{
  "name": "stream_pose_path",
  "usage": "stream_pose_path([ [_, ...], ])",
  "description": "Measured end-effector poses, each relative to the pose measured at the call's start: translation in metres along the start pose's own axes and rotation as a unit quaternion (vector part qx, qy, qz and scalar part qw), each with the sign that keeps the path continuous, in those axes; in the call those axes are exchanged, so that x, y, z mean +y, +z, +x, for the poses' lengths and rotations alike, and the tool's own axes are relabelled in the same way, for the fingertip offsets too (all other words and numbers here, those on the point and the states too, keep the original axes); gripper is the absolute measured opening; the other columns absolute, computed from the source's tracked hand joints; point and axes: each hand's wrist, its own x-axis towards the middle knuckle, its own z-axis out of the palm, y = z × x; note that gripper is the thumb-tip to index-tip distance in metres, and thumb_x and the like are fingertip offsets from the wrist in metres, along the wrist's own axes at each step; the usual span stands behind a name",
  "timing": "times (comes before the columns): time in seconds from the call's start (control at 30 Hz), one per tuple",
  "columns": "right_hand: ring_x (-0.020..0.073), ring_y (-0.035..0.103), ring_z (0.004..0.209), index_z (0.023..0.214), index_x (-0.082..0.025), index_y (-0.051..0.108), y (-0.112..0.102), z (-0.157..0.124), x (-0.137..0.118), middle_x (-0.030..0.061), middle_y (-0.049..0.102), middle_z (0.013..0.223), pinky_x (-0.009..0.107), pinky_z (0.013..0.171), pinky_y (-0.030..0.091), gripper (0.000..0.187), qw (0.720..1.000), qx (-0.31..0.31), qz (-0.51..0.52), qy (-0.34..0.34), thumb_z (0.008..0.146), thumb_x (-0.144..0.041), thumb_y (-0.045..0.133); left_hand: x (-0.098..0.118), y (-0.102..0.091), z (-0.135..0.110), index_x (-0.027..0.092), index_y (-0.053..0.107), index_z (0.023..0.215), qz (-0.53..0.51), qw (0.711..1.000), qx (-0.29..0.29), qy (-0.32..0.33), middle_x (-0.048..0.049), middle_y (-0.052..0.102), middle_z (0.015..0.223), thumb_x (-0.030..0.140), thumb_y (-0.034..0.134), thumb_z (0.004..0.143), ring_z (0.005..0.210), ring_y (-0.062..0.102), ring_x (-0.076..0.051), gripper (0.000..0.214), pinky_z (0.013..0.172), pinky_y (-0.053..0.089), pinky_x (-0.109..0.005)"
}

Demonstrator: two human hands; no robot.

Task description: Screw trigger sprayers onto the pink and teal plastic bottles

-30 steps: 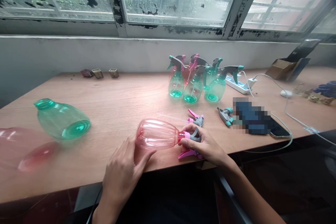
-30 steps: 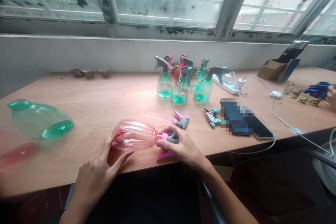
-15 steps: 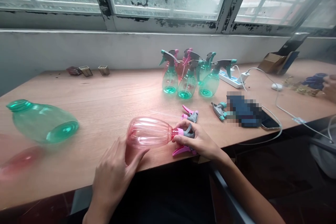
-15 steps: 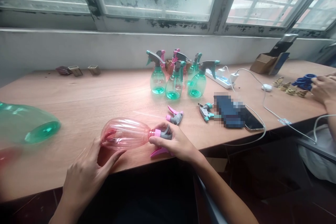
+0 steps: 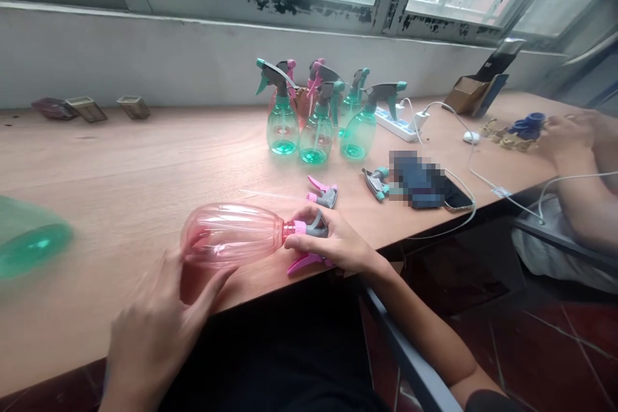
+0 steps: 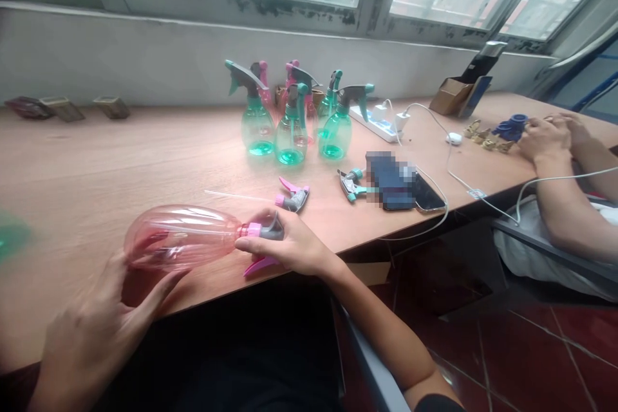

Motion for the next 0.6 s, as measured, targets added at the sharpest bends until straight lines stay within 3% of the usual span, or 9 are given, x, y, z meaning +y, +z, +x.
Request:
stream_pose_path([
  [0.2,0.0115,0.063,0.07,0.098,-0.02,0.071,-0.0011,0.001,-0.001,-0.0039,0.069,0.085,0.023,0.067,0.051,0.033,1.0,-0.001,0.0,-0.004,0.076,-0.033,0.091,0.0048,0.0043,0.0007,0.032,0.043,0.144,0.004,1.0,-0.004,-0.03,-0.0052,0.074,0.121,0.066,0.058,0.091,0.109,0.073,-0.036,0.064,0.074,0.051,-0.035],
  [0.37,0.0122,0.064,0.073,0.098,-0.02,0.072,-0.0012,0.0012,-0.0015,-0.0037,0.068,0.084,0.023,0.068,0.05,0.031,1.0,0.005,-0.007,-0.001,0.076,-0.032,0.091,0.0101,0.0068,0.0001,0.033,0.049,0.135,0.038,0.996,0.015,-0.081,-0.0031,0.074,0.12,0.073,0.053,0.09,0.108,0.073,-0.035,0.06,0.066,0.044,-0.03],
  [0.6,0.0136,0.067,0.076,0.098,-0.02,0.07,-0.0011,0.0008,-0.0027,-0.0033,0.07,0.085,0.025,0.073,0.053,0.035,1.0,0.005,-0.001,-0.001,0.075,-0.034,0.092,0.0033,0.0101,0.0013,0.031,0.049,0.133,0.036,0.997,0.015,-0.064,-0.0029,0.072,0.112,0.077,0.047,0.089,0.095,0.073,-0.031,0.063,0.059,0.032,-0.028],
])
